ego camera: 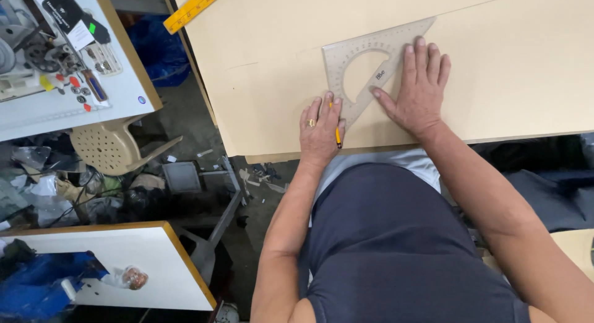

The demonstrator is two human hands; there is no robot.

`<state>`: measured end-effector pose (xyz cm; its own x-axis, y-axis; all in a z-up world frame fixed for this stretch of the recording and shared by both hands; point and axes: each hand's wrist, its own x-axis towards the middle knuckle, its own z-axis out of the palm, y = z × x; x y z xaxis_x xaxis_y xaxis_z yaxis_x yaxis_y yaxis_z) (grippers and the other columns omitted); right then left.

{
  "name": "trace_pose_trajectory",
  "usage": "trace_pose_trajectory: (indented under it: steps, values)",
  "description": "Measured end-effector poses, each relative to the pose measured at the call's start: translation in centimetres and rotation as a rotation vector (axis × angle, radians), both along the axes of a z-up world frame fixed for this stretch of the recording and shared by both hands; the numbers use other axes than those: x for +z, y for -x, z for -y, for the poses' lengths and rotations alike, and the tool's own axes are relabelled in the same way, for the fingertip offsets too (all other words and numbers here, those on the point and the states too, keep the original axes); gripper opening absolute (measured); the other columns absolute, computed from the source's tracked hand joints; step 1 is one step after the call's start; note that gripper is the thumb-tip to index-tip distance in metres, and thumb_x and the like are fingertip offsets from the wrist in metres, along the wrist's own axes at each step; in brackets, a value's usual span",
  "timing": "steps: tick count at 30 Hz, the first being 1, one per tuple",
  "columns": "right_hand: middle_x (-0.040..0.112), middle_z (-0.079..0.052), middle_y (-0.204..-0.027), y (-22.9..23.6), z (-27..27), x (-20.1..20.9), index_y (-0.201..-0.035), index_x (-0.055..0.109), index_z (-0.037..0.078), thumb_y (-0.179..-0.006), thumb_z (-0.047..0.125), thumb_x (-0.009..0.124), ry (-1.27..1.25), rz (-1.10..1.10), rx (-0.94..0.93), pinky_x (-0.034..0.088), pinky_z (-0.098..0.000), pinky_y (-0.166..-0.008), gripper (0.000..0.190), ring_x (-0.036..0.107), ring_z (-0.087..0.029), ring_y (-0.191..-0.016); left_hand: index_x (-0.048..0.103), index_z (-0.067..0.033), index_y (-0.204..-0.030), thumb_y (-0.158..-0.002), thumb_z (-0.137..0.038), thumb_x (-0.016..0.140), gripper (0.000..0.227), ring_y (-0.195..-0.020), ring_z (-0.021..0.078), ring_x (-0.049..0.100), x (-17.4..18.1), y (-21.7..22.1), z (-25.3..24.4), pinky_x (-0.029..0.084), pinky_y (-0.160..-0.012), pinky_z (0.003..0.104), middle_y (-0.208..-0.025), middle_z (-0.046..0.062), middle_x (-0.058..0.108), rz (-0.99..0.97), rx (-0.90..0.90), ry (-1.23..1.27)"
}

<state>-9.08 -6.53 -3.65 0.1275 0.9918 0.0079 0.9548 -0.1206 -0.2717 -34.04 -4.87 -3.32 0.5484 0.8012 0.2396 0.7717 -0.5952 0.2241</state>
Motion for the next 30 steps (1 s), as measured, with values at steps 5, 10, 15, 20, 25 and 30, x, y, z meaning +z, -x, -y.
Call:
trace_pose_trajectory:
  steps: [5, 10, 15, 20, 25, 30]
  values:
    - [0.03, -0.028, -0.166, -0.08, 0.06, 0.0, -0.161, 0.032, -0.007, -0.107, 0.074, 0.054, -0.01, -0.006, 0.006, 0.021, -0.0694, -0.119, 0.099, 0.031, -0.053, -0.15, 0.054, -0.0158, -0.146, -0.106, -0.033, 0.055, 0.044, -0.134, 0.0304, 0.06, -0.26, 0.06, 0.16, 0.047, -0.112, 0.047, -0.149, 0.009, 0.06, -0.035, 0.003, 0.02]
    - [0.026, -0.027, -0.167, -0.11, 0.1, -0.06, -0.162, 0.031, -0.007, -0.107, 0.074, 0.053, 0.028, -0.021, 0.0, 0.017, -0.0688, -0.12, 0.101, 0.024, -0.051, -0.152, 0.053, -0.0146, -0.146, -0.105, -0.031, 0.055, 0.044, -0.133, 0.0307, 0.059, -0.03, 0.08, 0.06, 0.047, -0.112, 0.047, -0.148, 0.01, 0.061, -0.026, -0.006, 0.027]
    - [0.026, -0.028, -0.167, -0.05, -0.06, 0.36, -0.162, 0.033, -0.008, -0.106, 0.074, 0.052, 0.042, -0.038, -0.001, 0.017, -0.07, -0.12, 0.1, 0.025, -0.053, -0.151, 0.055, -0.0142, -0.145, -0.104, -0.03, 0.055, 0.044, -0.133, 0.0303, 0.059, 0.13, 0.0, 0.05, 0.046, -0.113, 0.046, -0.148, 0.01, 0.061, -0.033, -0.005, 0.039]
    - [0.026, -0.027, -0.167, -0.21, 0.07, -0.01, -0.162, 0.031, -0.006, -0.107, 0.075, 0.05, 0.032, -0.021, 0.007, 0.018, -0.0695, -0.12, 0.1, 0.024, -0.051, -0.152, 0.054, -0.0135, -0.145, -0.106, -0.031, 0.051, 0.043, -0.134, 0.0317, 0.059, 0.12, -0.1, 0.02, 0.046, -0.112, 0.046, -0.147, 0.011, 0.061, -0.022, 0.001, 0.038]
    - [0.03, -0.028, -0.166, -0.05, -0.12, 0.54, -0.16, 0.036, -0.008, -0.106, 0.073, 0.052, 0.009, -0.031, 0.004, 0.019, -0.07, -0.119, 0.099, 0.028, -0.054, -0.149, 0.053, -0.0135, -0.146, -0.103, -0.029, 0.058, 0.046, -0.135, 0.0321, 0.057, 0.22, -0.01, 0.08, 0.044, -0.113, 0.047, -0.148, 0.011, 0.06, -0.04, -0.009, 0.063]
    - [0.031, -0.027, -0.165, -0.16, -0.08, 0.39, -0.16, 0.037, -0.007, -0.106, 0.074, 0.052, -0.008, -0.009, 0.01, 0.021, -0.0698, -0.118, 0.099, 0.031, -0.054, -0.148, 0.054, -0.0122, -0.144, -0.102, -0.027, 0.058, 0.045, -0.135, 0.0329, 0.057, 0.14, -0.03, 0.02, 0.045, -0.112, 0.048, -0.147, 0.012, 0.061, -0.029, -0.018, 0.052]
